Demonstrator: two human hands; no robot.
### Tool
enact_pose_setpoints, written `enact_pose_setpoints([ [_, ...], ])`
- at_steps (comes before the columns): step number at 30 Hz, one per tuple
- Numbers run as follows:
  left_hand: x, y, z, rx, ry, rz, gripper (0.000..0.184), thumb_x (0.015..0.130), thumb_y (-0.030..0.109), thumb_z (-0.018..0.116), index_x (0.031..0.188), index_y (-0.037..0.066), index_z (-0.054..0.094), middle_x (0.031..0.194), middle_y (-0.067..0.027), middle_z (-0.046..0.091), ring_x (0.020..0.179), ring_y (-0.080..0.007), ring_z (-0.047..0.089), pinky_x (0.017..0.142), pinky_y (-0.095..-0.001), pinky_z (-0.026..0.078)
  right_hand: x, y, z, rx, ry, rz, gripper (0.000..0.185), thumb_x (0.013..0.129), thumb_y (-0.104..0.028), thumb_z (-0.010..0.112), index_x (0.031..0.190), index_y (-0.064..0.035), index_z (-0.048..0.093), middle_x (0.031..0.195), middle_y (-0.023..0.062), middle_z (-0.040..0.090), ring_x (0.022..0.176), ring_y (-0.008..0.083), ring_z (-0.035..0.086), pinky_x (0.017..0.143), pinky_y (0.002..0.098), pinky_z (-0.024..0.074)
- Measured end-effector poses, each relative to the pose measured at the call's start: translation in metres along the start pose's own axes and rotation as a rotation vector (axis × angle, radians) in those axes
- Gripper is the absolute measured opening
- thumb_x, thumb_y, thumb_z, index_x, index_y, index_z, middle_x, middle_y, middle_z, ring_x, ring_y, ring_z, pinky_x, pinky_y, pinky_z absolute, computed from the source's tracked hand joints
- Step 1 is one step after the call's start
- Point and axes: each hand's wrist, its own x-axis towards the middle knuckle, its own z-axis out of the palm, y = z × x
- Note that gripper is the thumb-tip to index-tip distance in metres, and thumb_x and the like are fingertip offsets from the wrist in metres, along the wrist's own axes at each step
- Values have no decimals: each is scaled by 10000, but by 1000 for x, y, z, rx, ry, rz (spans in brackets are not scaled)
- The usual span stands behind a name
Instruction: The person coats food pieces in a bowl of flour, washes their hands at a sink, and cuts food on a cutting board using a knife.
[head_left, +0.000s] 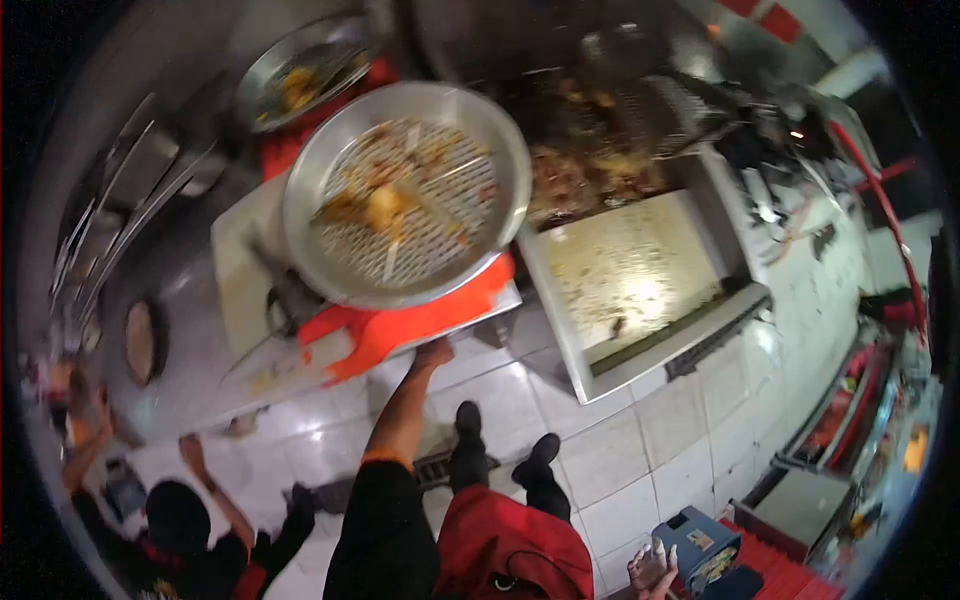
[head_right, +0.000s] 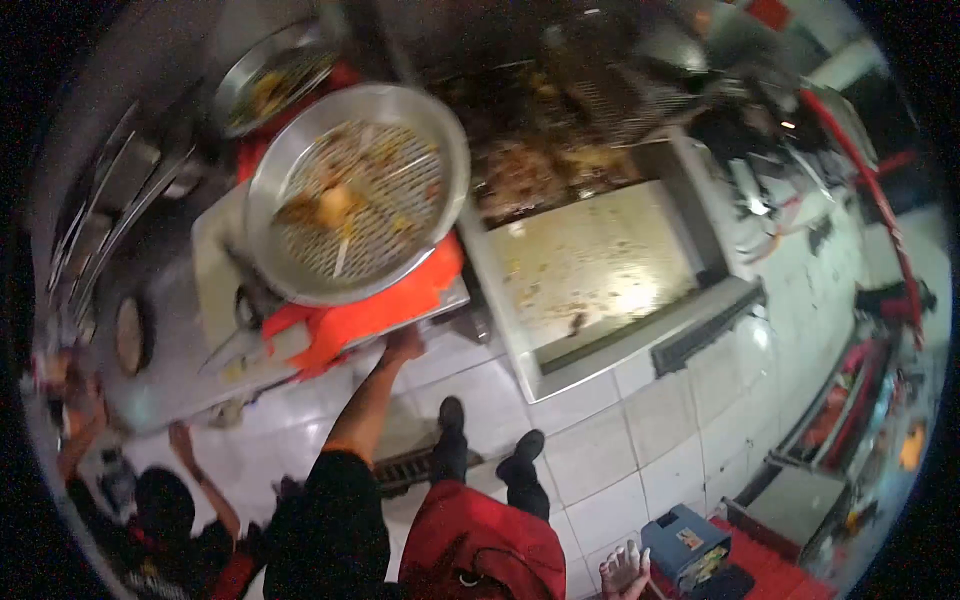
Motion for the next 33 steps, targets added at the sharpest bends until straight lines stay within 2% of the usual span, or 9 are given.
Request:
enact_pose_setpoints([
  [4,-10,3,-1,-45,250,88,574,683,142,599,1212,-49,487,1237,-267,503,1196,-375,458,1026,-423,350,-14,22,21,109,51,-103,450,829,-507,584,1062,-124,540,909,63,575,807,228,571,658,382,474],
  [7,21,-30,30,36,370,172,317,646,194,651,887,-9,619,906,-239,621,897,-404,598,797,-448,481,-12,21,20,176,44,-115,483,830,-508,578,1091,-108,511,900,89,543,784,248,537,636,362,461],
  [8,10,-24,2,-131,114,139,270,647,205,656,826,8,609,845,-222,617,830,-410,594,737,-450,481,-13,19,21,172,37,-107,494,828,-513,580,1099,-106,505,894,90,541,771,248,537,638,362,461],
  [16,26,-90,31,-289,331,351,96,741,30,630,837,38,626,783,-50,634,706,-139,591,664,-268,476,-16,1,25,252,71,-159,530,815,-584,565,1018,-97,518,857,92,540,712,235,535,604,368,459],
  [17,-4,-70,8,-765,260,333,189,823,194,577,870,32,663,848,-102,658,787,-185,612,722,-326,483,-16,-2,22,264,51,-160,530,813,-588,565,1008,-97,526,849,91,541,703,234,534,600,368,460],
  [21,-132,16,-24,-1366,130,0,137,780,115,622,873,18,649,817,-18,629,847,-141,583,792,-279,458,-10,-14,13,359,23,-136,537,792,-611,573,978,-108,551,825,88,555,697,247,547,590,377,470],
  [26,-261,218,-18,-1968,-724,-225,266,920,182,540,1073,-35,550,1058,-155,590,1008,-230,568,927,-329,461,-3,-50,-8,482,-1,-149,543,782,-621,577,976,-115,553,834,87,572,704,260,563,613,385,468],
  [28,-331,357,-115,-1896,-830,-130,339,946,262,503,1096,-40,538,1073,-158,586,1046,-222,557,951,-334,445,7,-70,-23,514,-35,-153,545,781,-621,579,984,-116,554,839,86,578,700,259,567,626,389,467],
  [33,-471,551,-269,-1887,-1178,843,418,931,324,496,1177,-13,511,1110,-125,568,962,-222,567,849,-346,471,27,-146,-69,537,-90,-136,521,786,-610,579,933,-111,559,772,71,573,684,253,560,616,367,458],
])
